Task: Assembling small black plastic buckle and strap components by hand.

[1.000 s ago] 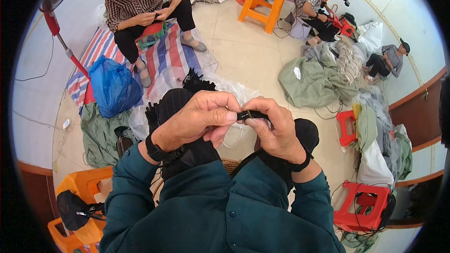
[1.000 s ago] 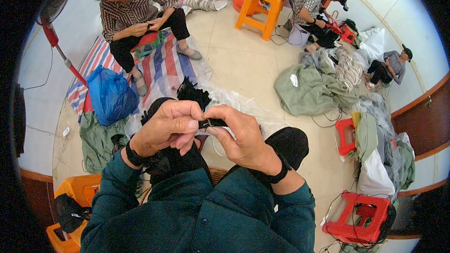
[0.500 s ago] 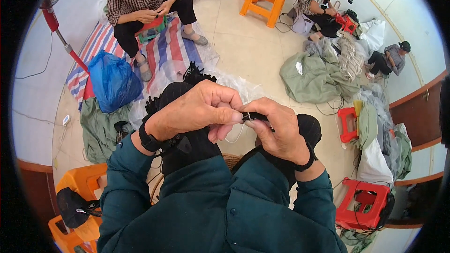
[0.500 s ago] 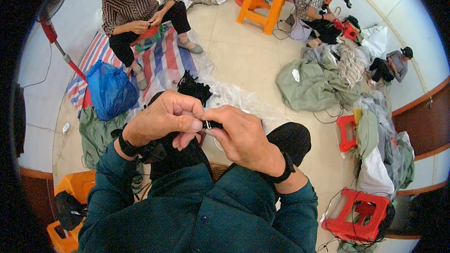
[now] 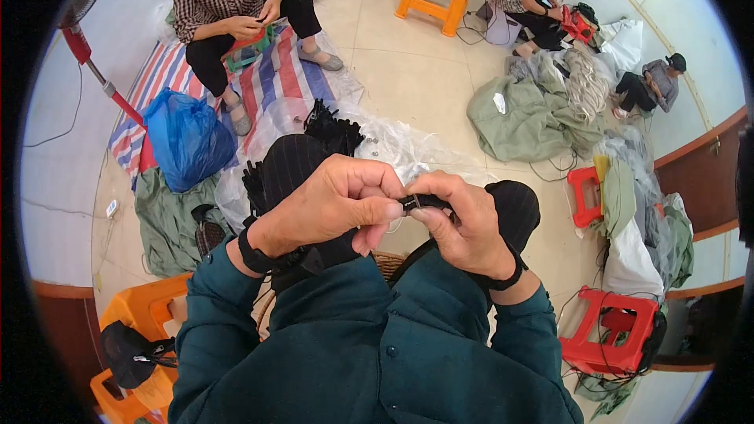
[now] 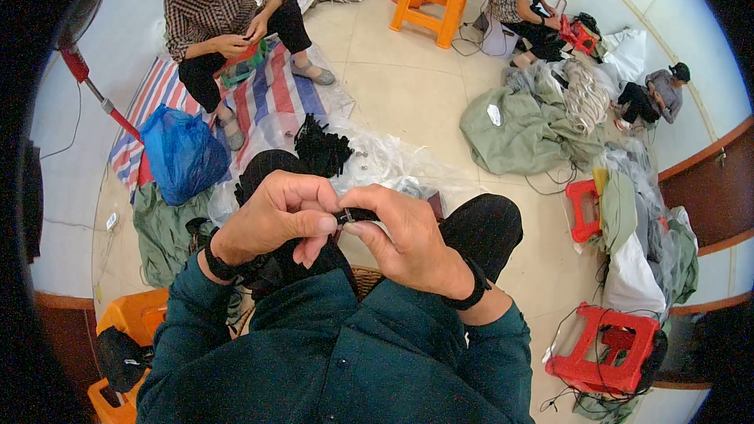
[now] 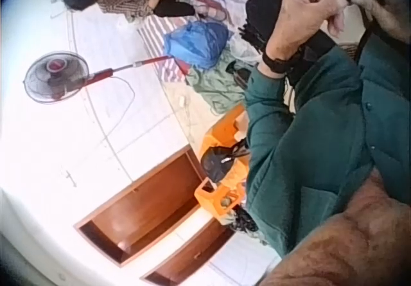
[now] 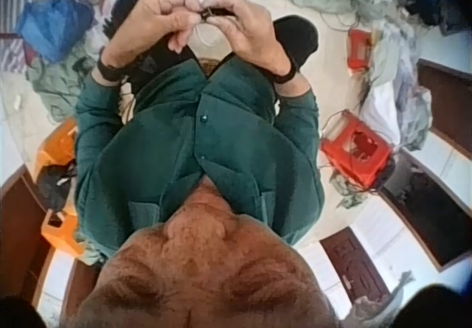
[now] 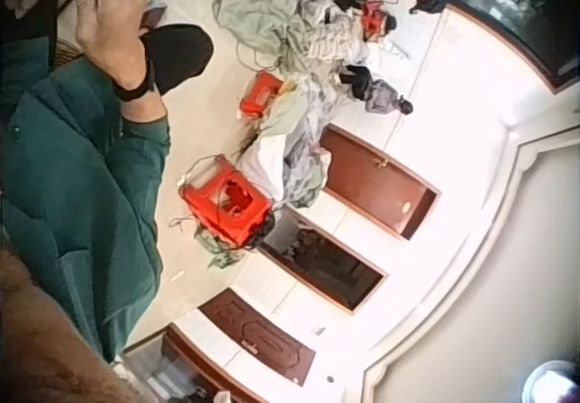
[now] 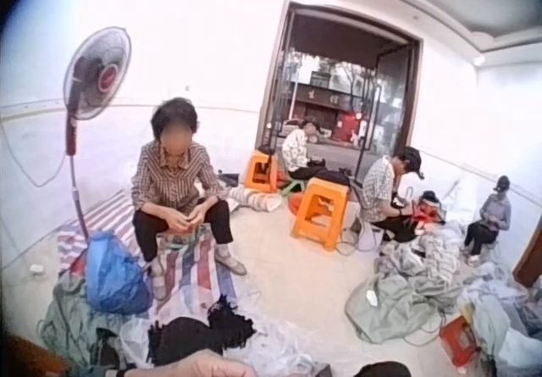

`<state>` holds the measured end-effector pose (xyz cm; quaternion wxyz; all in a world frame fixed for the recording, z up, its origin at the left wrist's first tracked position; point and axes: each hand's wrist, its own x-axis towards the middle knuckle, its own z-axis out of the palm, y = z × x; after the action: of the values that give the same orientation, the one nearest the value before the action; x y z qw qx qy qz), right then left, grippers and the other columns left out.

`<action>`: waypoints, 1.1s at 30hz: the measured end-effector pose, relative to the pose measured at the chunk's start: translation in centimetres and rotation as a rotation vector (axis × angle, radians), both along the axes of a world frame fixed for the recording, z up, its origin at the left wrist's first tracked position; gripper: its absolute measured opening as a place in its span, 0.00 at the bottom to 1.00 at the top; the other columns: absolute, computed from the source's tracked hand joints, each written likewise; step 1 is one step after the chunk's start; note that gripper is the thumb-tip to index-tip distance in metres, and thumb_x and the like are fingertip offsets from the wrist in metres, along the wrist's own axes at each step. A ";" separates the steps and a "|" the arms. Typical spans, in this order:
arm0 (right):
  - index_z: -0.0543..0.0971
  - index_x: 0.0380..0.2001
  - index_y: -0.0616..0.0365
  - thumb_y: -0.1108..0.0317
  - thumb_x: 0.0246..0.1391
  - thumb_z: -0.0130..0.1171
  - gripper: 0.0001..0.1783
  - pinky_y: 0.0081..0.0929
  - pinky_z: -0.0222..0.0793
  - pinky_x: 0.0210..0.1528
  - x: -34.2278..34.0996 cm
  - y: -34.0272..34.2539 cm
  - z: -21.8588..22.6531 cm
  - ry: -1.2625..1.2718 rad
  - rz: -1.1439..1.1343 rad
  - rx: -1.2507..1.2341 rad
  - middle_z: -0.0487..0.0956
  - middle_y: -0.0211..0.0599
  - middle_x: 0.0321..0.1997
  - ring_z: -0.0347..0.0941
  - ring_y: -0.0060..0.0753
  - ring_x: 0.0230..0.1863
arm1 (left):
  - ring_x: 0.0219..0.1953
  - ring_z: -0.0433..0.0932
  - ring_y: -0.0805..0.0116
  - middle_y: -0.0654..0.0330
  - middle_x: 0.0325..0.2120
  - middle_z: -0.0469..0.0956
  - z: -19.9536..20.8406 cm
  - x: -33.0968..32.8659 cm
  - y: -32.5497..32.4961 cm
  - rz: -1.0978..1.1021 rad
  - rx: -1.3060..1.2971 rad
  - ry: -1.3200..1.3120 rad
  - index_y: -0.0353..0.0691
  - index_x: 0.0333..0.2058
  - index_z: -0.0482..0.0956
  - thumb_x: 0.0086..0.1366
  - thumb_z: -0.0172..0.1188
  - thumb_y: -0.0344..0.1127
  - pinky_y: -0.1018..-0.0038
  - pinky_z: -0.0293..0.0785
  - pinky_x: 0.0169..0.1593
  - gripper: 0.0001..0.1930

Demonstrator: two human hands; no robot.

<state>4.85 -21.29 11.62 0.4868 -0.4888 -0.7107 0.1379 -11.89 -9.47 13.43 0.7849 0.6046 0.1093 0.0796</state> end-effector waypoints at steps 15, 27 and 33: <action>0.70 0.38 0.64 0.81 0.35 0.61 0.22 0.32 0.69 0.33 -0.1 0.6 -1.3 -0.226 0.001 0.200 0.74 0.43 0.31 0.73 0.44 0.31 | 0.12 0.71 0.79 0.64 0.12 0.72 -1.1 0.2 -0.8 0.112 0.105 0.085 0.34 0.29 0.73 0.58 0.53 0.28 0.87 0.61 0.13 0.03; 0.71 0.38 0.64 0.79 0.36 0.60 0.20 0.32 0.69 0.33 0.3 1.1 -1.3 -0.229 0.050 0.148 0.73 0.42 0.31 0.72 0.44 0.31 | 0.10 0.69 0.78 0.63 0.10 0.71 -1.3 0.4 0.3 0.063 -0.117 0.076 0.34 0.27 0.72 0.56 0.52 0.27 0.85 0.60 0.13 0.03; 0.71 0.39 0.65 0.77 0.36 0.55 0.20 0.30 0.68 0.35 0.4 1.0 -1.4 -0.561 0.020 0.223 0.73 0.40 0.32 0.70 0.39 0.32 | 0.11 0.69 0.80 0.65 0.10 0.69 -1.8 0.8 0.4 0.040 0.127 0.188 0.35 0.24 0.71 0.57 0.52 0.27 0.85 0.59 0.13 0.04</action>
<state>5.25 -20.31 10.24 0.3209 -0.4444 -0.8329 -0.0765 -11.08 -9.08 11.61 0.7295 0.6557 0.1893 0.0448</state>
